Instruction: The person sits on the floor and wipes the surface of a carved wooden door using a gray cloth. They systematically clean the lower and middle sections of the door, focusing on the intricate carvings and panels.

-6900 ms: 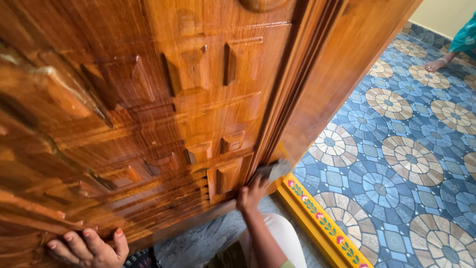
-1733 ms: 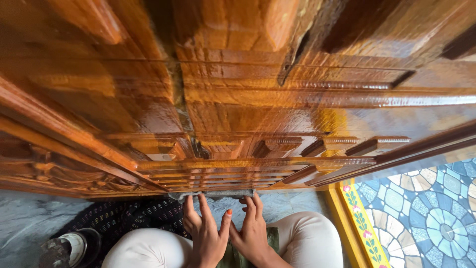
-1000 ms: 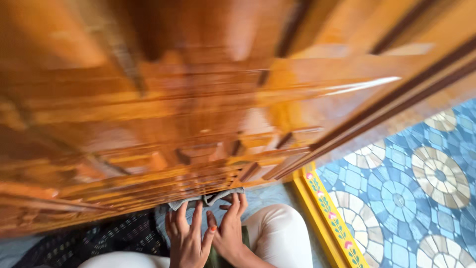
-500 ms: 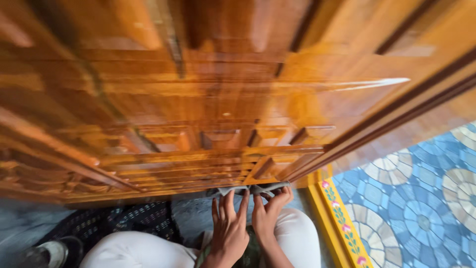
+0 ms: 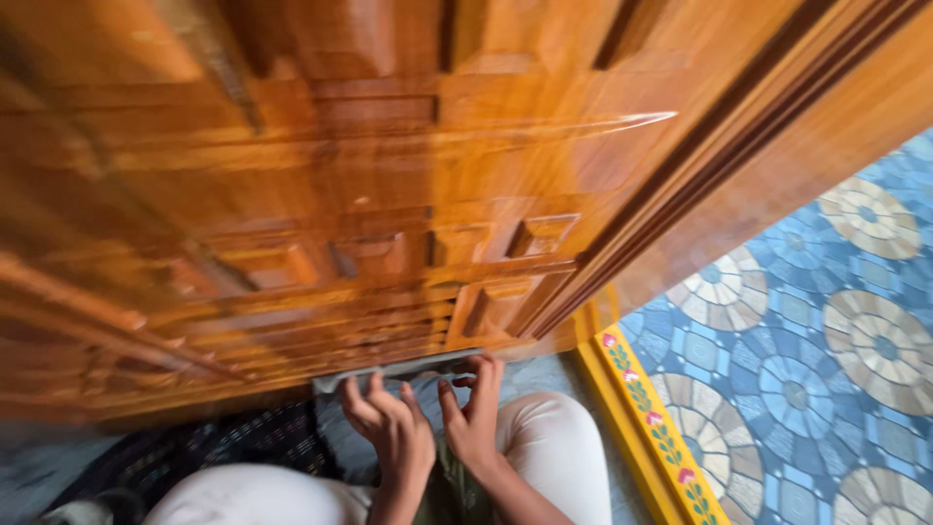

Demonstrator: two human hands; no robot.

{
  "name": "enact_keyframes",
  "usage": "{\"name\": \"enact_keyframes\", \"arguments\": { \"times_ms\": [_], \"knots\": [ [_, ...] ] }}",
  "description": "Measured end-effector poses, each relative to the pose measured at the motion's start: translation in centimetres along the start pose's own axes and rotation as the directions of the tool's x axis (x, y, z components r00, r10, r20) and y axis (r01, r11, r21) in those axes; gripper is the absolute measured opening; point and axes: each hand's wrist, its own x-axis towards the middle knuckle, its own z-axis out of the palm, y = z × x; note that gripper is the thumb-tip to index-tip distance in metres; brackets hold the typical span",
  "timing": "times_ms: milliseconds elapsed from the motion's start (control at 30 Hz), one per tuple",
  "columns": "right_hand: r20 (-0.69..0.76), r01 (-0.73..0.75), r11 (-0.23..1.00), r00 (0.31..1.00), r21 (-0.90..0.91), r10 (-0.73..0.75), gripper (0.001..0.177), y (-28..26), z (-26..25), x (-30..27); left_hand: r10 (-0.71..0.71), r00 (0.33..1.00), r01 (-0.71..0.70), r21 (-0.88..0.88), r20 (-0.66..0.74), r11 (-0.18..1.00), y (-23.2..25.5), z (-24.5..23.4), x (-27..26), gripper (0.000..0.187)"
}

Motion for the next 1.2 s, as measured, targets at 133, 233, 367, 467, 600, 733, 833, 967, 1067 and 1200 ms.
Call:
{"name": "enact_keyframes", "arguments": {
  "times_ms": [133,233,367,467,600,733,833,967,1067,1200],
  "knots": [
    [0.221,0.102,0.992,0.968,0.069,-0.115,0.036,-2.5,0.6,-1.3,-0.278,0.94,0.234,-0.217,-0.199,0.948,-4.9,-0.9,2.6,0.041],
    [0.255,0.108,0.991,0.959,0.081,-0.126,0.033,-3.2,0.8,-1.6,-0.409,0.845,0.312,-0.304,-0.345,0.9,-9.2,-2.4,5.5,0.037],
    [0.234,0.04,0.998,0.971,0.045,-0.05,0.027,-2.7,0.5,-1.6,-0.541,0.645,0.324,-0.448,-0.54,0.833,-13.7,-5.0,9.4,0.044],
    [0.223,0.018,0.995,0.974,0.093,-0.038,0.028,-2.3,0.6,-1.4,-0.538,0.506,0.199,-0.516,-0.674,0.833,-17.7,-6.7,12.4,0.047],
    [0.239,0.024,0.994,0.97,0.103,-0.048,0.024,-2.5,0.7,-1.6,-0.572,0.412,0.182,-0.551,-0.709,0.814,-22.7,-6.8,14.0,0.05],
    [0.268,-0.043,0.998,0.963,0.048,0.029,0.018,-2.8,0.5,-1.6,-0.586,0.482,0.081,-0.632,-0.652,0.77,-23.3,-5.2,13.2,0.066],
    [0.27,-0.055,0.998,0.962,0.031,0.045,0.017,-3.0,0.5,-1.3,-0.534,0.54,0.161,-0.542,-0.65,0.824,-22.0,-5.9,13.0,0.074],
    [0.278,-0.009,0.998,0.96,0.063,-0.009,0.016,-2.8,0.6,-1.1,-0.414,0.627,0.257,-0.326,-0.66,0.91,-18.6,-7.0,12.8,0.075],
    [0.278,-0.024,0.998,0.961,0.062,0.006,0.016,-2.9,0.8,-1.1,-0.357,0.695,0.318,-0.179,-0.624,0.931,-15.5,-7.3,12.1,0.074],
    [0.275,-0.081,0.997,0.958,0.011,0.075,0.016,-3.6,0.7,-1.0,-0.37,0.741,0.345,-0.155,-0.56,0.926,-11.9,-7.4,11.0,0.076]
  ]
}}
